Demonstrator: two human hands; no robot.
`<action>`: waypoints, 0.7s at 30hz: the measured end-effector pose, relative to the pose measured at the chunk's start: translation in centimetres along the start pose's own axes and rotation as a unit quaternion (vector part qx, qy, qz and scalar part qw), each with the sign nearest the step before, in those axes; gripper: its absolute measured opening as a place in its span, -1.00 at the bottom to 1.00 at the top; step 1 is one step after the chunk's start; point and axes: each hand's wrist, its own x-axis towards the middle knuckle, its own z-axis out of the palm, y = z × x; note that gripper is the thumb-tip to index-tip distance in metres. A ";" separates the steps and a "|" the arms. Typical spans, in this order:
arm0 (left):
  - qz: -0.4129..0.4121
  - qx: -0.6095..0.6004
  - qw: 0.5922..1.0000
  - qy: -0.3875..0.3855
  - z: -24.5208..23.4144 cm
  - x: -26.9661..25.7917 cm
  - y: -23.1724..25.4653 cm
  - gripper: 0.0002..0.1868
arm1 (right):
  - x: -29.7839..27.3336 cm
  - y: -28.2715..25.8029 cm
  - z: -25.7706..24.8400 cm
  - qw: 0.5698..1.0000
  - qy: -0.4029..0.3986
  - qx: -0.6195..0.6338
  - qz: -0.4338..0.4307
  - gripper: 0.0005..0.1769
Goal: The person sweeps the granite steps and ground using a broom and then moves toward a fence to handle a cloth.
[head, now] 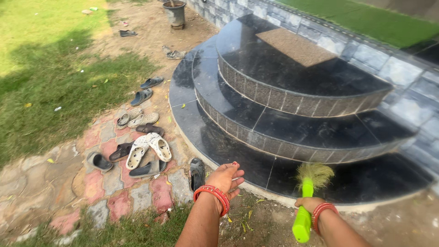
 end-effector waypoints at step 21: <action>0.024 -0.057 0.993 0.101 -7.0 1.7 1.2 -0.74 | -16.6 0.2 22.1 0.982 -0.150 0.003 -0.112 -0.77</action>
